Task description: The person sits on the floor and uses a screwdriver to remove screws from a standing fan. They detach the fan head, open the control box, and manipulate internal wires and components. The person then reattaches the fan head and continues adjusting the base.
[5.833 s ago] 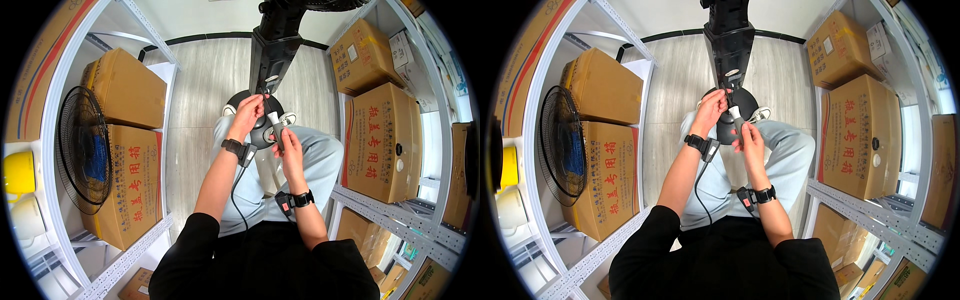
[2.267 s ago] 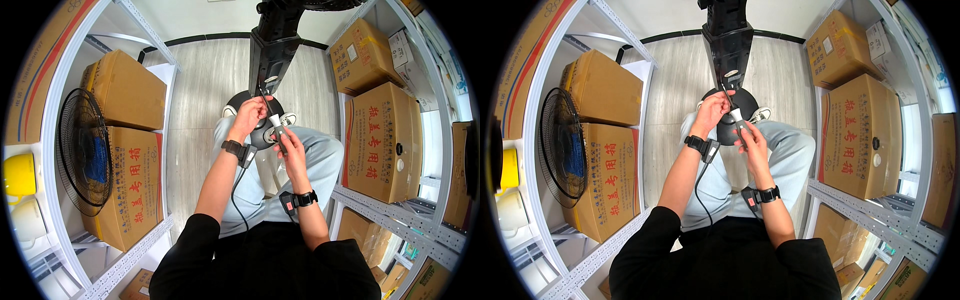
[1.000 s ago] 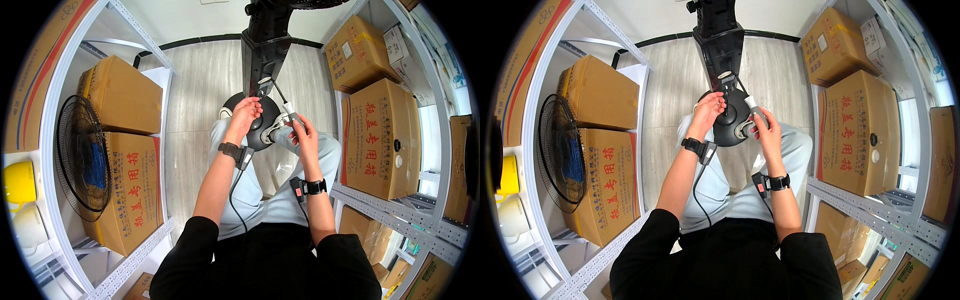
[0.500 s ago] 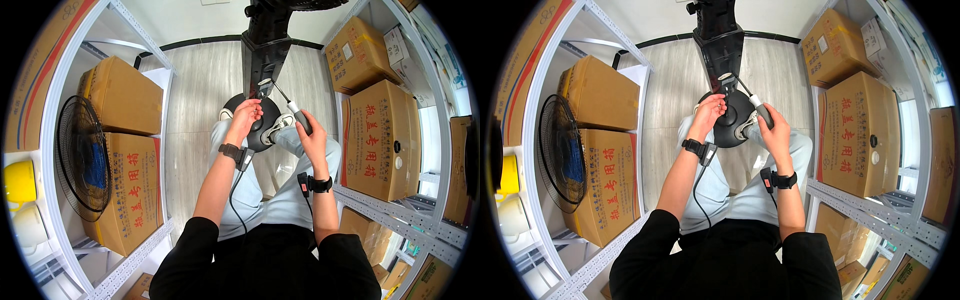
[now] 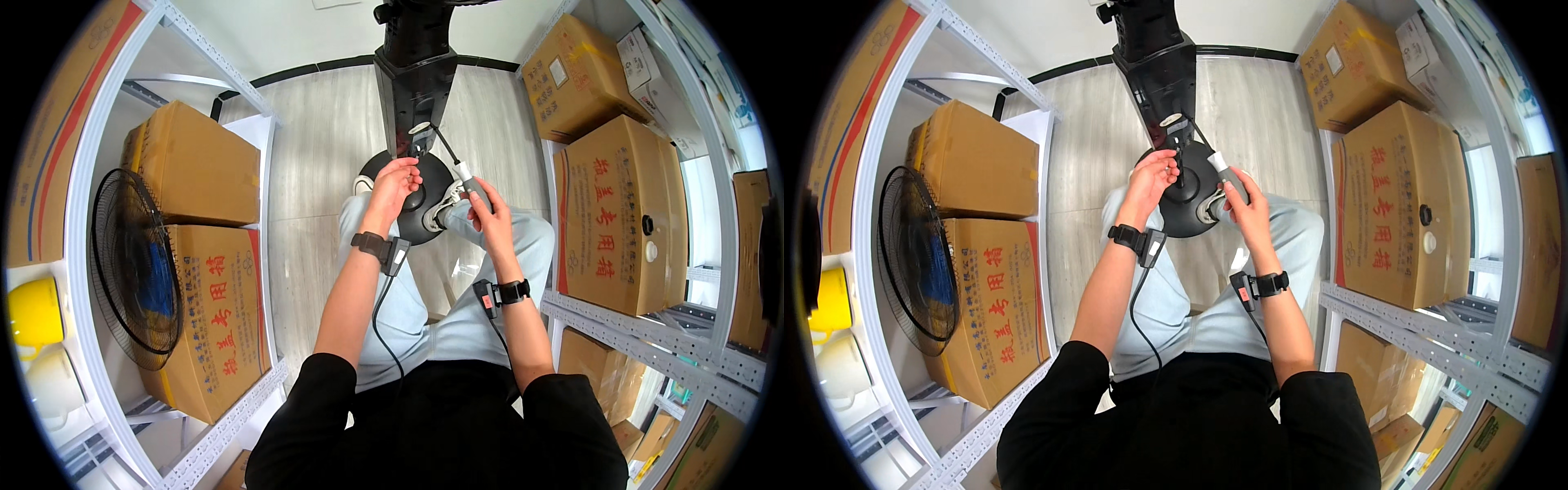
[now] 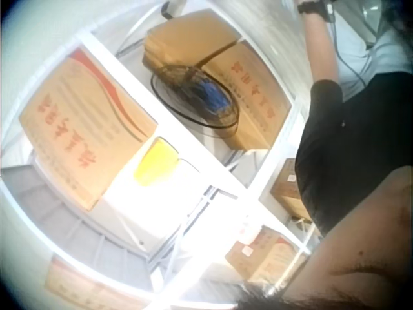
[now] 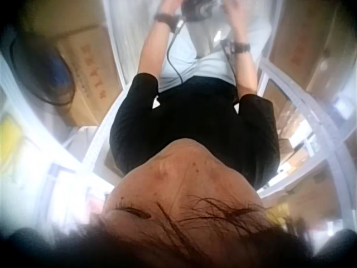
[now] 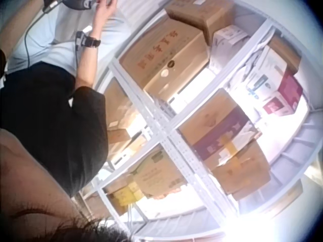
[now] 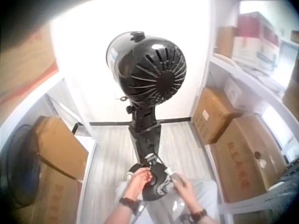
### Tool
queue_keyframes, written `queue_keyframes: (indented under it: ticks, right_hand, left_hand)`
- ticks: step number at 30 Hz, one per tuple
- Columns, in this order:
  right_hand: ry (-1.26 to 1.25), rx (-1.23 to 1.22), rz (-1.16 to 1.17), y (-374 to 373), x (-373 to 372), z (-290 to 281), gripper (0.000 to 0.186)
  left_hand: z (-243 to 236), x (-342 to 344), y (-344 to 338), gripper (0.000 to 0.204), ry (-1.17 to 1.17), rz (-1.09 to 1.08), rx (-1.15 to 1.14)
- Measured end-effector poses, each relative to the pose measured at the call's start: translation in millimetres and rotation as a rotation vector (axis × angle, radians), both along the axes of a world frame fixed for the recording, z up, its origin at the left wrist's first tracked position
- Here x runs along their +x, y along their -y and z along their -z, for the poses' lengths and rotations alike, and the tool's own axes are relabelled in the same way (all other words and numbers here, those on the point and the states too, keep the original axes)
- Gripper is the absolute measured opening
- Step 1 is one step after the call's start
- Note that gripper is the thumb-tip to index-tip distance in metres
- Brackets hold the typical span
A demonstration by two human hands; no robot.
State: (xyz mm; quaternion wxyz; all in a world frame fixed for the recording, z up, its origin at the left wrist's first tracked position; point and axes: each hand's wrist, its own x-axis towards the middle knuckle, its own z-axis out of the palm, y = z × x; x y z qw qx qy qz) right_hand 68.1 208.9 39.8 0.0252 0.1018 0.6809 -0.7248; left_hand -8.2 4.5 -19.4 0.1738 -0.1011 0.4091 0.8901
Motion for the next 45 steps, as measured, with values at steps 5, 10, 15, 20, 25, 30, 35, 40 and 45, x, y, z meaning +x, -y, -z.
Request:
queue_keyframes:
  ticks: [5,10,15,20,25,30,35,40,45]
  right_hand:
    - [-0.019,0.104,0.006,1,-2,-15,0.039]
    - [-0.106,0.479,-0.032,1,-1,-36,0.037]
    - [-0.513,0.851,0.091,8,6,-12,0.042]
    - [-0.364,0.625,0.125,15,4,-4,0.036]
    - [0.289,-0.457,0.056,0,-5,-13,0.047]
    - [0.290,-0.172,-0.023,-19,-9,-8,0.041]
    - [-0.211,0.471,0.204,10,6,0,0.037]
    - [0.312,-0.426,0.046,1,12,-10,0.045]
    - [0.215,-0.496,-0.026,-19,10,16,0.036]
  left_hand:
    - [0,0,2,0.022,0.005,0.003,-0.001]
    - [-2,0,-1,0.021,0.015,0.011,-0.001]
    - [-8,2,-12,0.020,-0.027,0.131,0.002]
    - [-16,9,-36,0.023,-0.108,0.286,0.020]
    - [-10,5,-50,0.015,-0.225,0.332,-0.045]
    - [-15,3,-54,0.014,-0.185,0.325,0.036]
    - [-10,5,-58,0.020,-0.164,0.333,-0.018]
    - [-3,6,-55,0.030,-0.194,0.350,0.011]
    - [-6,3,-58,0.031,-0.201,0.370,-0.029]
